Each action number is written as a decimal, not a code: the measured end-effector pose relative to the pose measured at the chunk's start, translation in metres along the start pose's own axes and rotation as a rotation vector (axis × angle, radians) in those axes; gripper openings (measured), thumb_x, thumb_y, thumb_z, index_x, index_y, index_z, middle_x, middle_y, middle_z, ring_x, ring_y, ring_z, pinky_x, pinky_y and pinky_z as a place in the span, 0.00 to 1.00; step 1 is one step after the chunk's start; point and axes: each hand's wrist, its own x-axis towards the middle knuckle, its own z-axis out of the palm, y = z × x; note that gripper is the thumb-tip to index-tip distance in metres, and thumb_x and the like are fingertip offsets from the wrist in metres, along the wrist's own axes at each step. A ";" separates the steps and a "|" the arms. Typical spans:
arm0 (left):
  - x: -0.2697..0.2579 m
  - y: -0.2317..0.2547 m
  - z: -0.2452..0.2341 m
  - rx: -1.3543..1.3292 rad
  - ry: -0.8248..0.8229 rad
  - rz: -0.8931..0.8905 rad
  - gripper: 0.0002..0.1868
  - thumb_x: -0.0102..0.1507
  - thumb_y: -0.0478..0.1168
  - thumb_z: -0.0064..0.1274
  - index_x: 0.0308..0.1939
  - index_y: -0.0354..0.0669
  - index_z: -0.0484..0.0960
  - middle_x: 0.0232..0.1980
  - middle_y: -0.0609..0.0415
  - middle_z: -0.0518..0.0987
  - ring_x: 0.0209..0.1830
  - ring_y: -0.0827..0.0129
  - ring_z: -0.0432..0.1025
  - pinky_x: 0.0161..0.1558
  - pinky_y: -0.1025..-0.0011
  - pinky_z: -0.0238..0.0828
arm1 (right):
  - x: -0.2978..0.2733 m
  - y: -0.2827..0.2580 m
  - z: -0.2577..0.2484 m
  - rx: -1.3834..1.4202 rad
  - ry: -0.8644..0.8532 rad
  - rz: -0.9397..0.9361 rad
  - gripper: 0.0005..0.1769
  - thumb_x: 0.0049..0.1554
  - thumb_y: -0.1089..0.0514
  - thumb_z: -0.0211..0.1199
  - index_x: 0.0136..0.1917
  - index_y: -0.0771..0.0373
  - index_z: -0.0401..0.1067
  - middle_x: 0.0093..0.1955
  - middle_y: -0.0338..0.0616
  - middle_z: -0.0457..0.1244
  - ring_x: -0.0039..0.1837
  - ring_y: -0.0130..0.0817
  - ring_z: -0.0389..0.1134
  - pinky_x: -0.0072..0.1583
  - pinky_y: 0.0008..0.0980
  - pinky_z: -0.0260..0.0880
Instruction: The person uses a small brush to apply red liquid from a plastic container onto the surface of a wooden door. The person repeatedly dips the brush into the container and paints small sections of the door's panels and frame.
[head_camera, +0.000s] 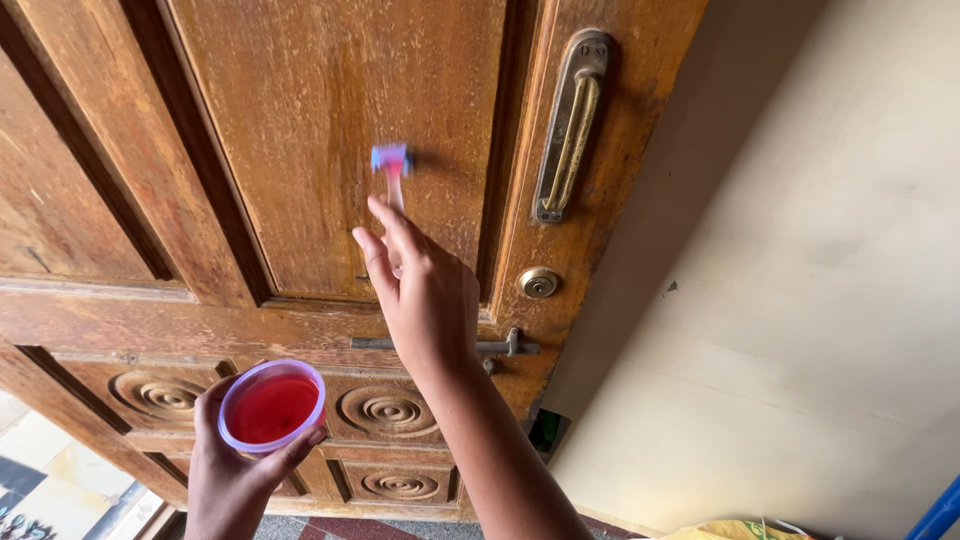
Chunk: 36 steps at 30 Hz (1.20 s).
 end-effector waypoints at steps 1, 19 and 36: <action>-0.001 0.001 0.000 -0.002 0.000 0.005 0.52 0.41 0.44 0.70 0.63 0.34 0.60 0.57 0.41 0.75 0.59 0.58 0.73 0.57 0.61 0.72 | 0.000 0.000 -0.001 -0.019 0.017 -0.041 0.21 0.64 0.50 0.55 0.63 0.65 0.71 0.35 0.40 0.69 0.30 0.22 0.66 0.30 0.20 0.63; -0.007 -0.028 -0.002 -0.114 0.008 0.028 0.52 0.39 0.42 0.71 0.62 0.34 0.60 0.56 0.41 0.76 0.57 0.58 0.74 0.55 0.58 0.74 | -0.066 0.025 0.011 -0.123 -0.447 0.339 0.32 0.63 0.35 0.47 0.44 0.65 0.77 0.23 0.35 0.59 0.20 0.21 0.50 0.23 0.22 0.49; -0.011 -0.021 0.000 0.007 0.012 -0.024 0.52 0.39 0.40 0.71 0.62 0.34 0.59 0.56 0.41 0.76 0.59 0.59 0.74 0.57 0.58 0.73 | -0.059 0.026 0.003 -0.179 -0.170 0.160 0.17 0.64 0.49 0.57 0.60 0.61 0.72 0.36 0.44 0.70 0.24 0.25 0.62 0.23 0.23 0.58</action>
